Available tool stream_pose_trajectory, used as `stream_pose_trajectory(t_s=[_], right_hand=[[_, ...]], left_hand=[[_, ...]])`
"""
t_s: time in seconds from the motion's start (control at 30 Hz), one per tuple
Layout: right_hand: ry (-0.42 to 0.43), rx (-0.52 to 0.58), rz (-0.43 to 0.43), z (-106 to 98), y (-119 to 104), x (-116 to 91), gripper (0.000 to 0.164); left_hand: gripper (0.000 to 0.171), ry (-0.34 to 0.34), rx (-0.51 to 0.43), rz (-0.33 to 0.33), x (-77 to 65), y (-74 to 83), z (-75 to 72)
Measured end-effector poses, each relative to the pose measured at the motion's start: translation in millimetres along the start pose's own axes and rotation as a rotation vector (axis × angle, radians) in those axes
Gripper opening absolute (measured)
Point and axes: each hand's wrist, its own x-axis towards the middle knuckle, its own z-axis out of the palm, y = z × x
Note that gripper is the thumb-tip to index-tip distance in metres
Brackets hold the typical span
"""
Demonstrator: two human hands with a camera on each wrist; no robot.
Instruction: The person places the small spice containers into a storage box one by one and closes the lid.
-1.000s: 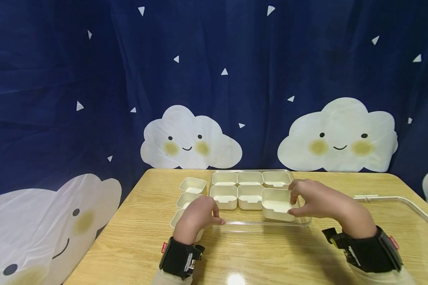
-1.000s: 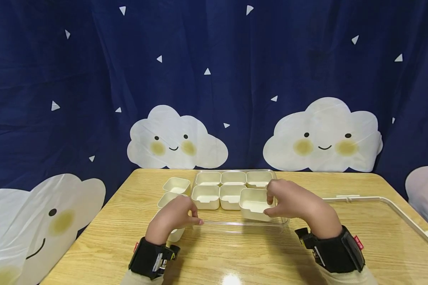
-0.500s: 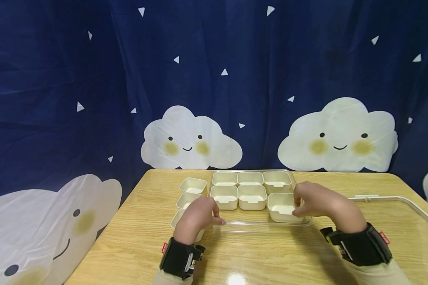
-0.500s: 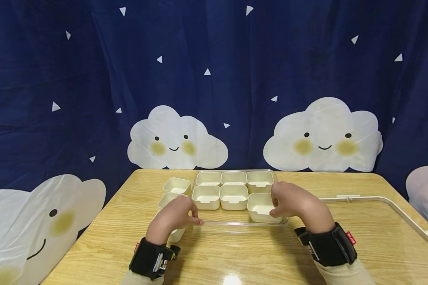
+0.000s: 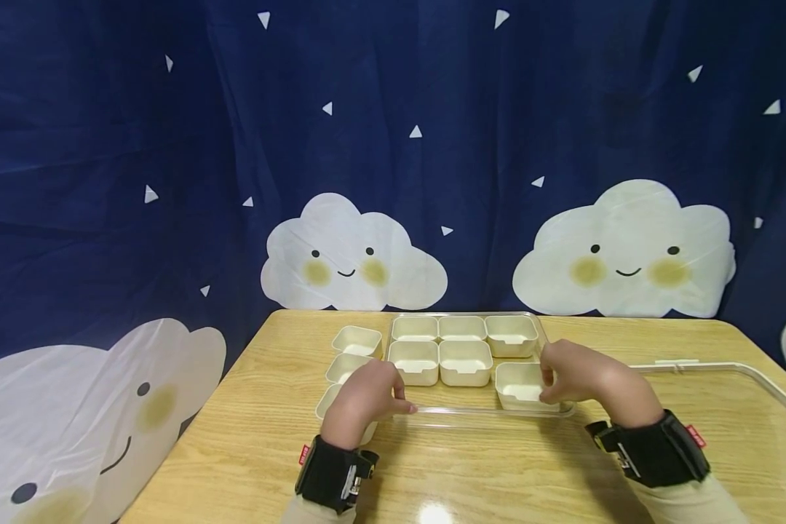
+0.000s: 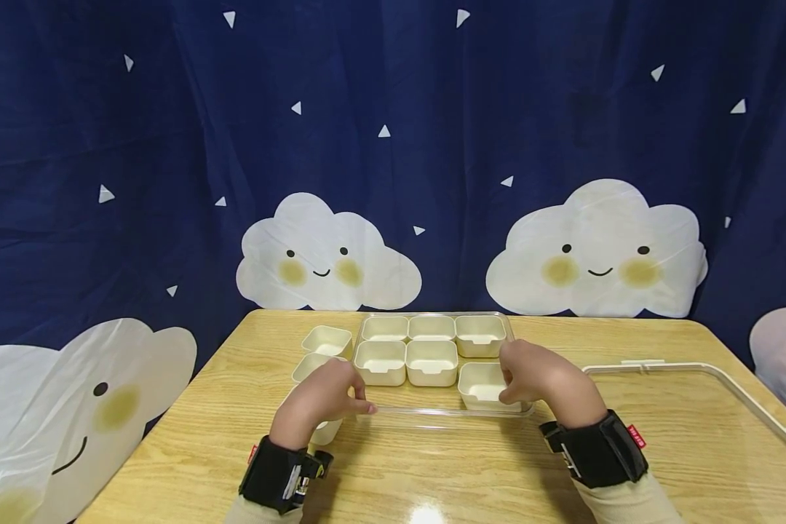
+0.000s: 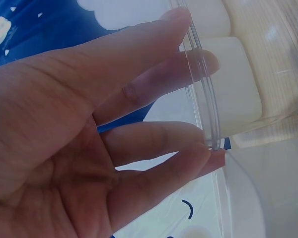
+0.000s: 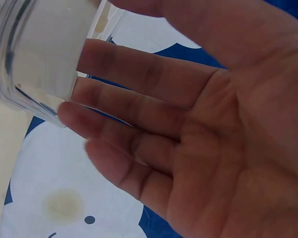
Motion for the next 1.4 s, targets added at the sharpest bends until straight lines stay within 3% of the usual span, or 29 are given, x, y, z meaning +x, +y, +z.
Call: stream_pose_trajectory(t_s=[0.3,0.77,1.1,1.4], right_hand=[[-0.018,-0.047,0.071,2.0,-2.1,2.7,0.024],[-0.006,-0.063,0.061,6.3,-3.4,5.2,0.027],[0.025,-0.1,0.094,8.1,-1.8,8.4,0.027],[0.118,-0.164,0.15,9.4,-5.8,8.8,0.032]], left_hand=[[0.036,-0.005,0.008,-0.001,0.2,0.3,-0.8],[0.035,0.001,0.009,-0.003,-0.4,0.8,-1.0],[0.034,0.002,0.006,-0.002,-0.3,0.7,-1.5],[0.034,0.012,0.012,0.008,-0.5,0.4,-1.3]])
